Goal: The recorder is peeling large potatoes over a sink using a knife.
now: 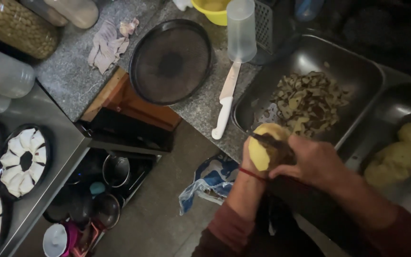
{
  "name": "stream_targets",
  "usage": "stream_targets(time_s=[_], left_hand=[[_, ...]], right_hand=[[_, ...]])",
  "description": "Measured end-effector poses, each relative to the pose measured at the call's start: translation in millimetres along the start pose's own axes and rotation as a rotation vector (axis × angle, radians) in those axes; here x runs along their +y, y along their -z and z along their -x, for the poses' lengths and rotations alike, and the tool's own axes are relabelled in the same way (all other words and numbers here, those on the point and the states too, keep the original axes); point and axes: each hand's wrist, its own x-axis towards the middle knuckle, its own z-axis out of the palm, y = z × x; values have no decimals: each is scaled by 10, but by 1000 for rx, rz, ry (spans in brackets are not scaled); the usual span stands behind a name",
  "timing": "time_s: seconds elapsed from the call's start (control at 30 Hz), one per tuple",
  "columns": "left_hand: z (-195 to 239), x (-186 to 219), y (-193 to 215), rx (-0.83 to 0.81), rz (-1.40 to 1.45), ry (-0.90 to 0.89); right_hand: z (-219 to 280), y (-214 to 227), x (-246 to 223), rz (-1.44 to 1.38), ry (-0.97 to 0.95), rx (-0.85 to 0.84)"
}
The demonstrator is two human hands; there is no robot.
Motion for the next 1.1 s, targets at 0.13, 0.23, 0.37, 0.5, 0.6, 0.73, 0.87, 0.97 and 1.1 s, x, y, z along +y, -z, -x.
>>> stream_targets(time_s=[0.13,0.23,0.37,0.5,0.6,0.73,0.87,0.97,1.1], left_hand=[[-8,-23,49,36,-15,-41],[-30,-20,56,24,-40,-92],[-57,14,169,74,5,-82],[-15,34,-46,46,52,-75],[-118,21,107,111,-5,-103],[-220,-8,226,17,-34,-242],[-33,110,-359,-137,149,-139],[-105,180,-152,-12,166,-207],[-7,212,-390,11,-43,-190]], right_hand=[[9,-54,-52,-6,8,69],[3,-137,-39,19,12,86],[4,-224,-37,48,45,91],[-1,-271,-34,60,95,133],[-16,-295,-44,102,109,177],[1,-355,-12,107,113,206],[281,-833,309,-226,-95,65],[180,-1029,833,-581,-392,-8],[-192,-325,445,-508,-378,47]])
